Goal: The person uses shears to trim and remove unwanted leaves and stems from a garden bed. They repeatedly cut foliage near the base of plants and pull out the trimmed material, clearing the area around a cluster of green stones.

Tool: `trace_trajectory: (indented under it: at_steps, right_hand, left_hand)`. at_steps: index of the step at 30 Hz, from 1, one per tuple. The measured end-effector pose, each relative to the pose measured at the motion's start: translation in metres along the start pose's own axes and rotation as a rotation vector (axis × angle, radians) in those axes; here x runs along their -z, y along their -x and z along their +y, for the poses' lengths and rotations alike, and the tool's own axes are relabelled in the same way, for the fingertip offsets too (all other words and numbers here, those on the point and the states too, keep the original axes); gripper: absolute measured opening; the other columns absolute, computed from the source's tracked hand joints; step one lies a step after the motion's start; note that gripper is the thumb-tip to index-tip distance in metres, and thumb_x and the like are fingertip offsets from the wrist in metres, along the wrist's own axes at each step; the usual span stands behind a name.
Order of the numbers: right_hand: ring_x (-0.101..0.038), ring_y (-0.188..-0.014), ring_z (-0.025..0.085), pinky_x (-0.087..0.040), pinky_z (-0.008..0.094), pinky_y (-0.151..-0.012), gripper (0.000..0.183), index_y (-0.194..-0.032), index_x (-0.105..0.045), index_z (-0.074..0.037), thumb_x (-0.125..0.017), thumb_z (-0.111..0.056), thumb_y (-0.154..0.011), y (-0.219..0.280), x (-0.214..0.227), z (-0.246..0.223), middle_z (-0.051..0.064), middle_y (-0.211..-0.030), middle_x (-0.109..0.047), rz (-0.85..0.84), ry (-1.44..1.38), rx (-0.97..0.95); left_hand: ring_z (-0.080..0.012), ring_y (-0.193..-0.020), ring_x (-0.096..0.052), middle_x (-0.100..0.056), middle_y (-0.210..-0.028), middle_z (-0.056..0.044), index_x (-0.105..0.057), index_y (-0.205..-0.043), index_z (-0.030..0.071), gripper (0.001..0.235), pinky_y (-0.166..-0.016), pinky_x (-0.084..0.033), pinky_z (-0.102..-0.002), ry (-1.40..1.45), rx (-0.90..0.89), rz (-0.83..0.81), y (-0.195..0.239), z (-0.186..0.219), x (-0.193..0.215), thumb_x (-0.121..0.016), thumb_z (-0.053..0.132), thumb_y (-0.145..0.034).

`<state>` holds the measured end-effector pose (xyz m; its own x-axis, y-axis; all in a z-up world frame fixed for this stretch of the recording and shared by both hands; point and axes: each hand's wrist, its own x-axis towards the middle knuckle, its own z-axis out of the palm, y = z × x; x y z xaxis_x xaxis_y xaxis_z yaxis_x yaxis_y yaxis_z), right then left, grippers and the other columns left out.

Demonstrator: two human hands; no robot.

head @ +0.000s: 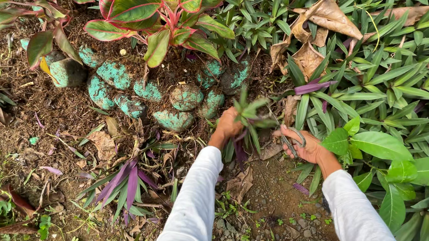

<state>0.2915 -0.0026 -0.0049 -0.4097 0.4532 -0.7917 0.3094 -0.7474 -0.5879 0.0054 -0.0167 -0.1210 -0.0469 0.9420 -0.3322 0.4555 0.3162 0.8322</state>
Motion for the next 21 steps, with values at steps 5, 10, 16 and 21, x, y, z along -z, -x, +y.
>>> trace_trajectory:
  at_steps: [5,10,16,21]
  right_hand:
    - [-0.053,-0.065,0.015,-0.044,0.031,-0.053,0.084,-0.129,-0.07,-0.005,-0.069,-0.071,-0.077,0.002,-0.005,-0.002,0.006,-0.078,-0.057,-0.049,-0.047,0.037]
    - [-0.057,-0.07,0.012,-0.044,0.031,-0.055,0.083,-0.128,-0.065,-0.009,-0.071,-0.07,-0.071,0.008,-0.009,0.01,-0.005,-0.094,-0.065,-0.014,-0.072,0.03]
    - [-0.052,-0.063,0.015,-0.041,0.03,-0.052,0.086,-0.129,-0.069,-0.007,-0.067,-0.074,-0.075,-0.011,-0.021,0.016,0.005,-0.077,-0.055,-0.029,-0.087,0.01]
    - [-0.05,-0.06,0.015,-0.039,0.03,-0.052,0.082,-0.13,-0.067,-0.009,-0.066,-0.072,-0.078,-0.009,-0.025,0.024,0.005,-0.075,-0.055,-0.044,-0.088,0.049]
  left_hand:
    - [-0.0141,-0.062,-0.053,-0.065,-0.086,-0.006,-0.072,-0.103,0.011,0.013,-0.048,-0.044,-0.032,0.761,0.098,-0.004,-0.038,-0.057,-0.016,-0.061,0.012,-0.097]
    - [-0.0163,-0.055,-0.051,-0.064,-0.078,-0.003,-0.072,-0.105,0.008,0.023,-0.041,-0.038,-0.03,1.056,-0.002,-0.055,-0.039,-0.079,-0.014,-0.071,-0.001,-0.084]
    - [-0.0166,-0.075,-0.063,-0.068,-0.085,0.0,-0.07,-0.099,0.005,0.02,-0.065,-0.054,-0.034,0.712,0.002,-0.046,-0.03,-0.063,-0.013,-0.081,0.001,-0.083]
    - [-0.0148,-0.078,-0.065,-0.068,-0.087,0.002,-0.068,-0.097,0.006,0.017,-0.068,-0.058,-0.033,0.801,-0.001,-0.021,-0.033,-0.064,-0.012,-0.079,0.002,-0.084]
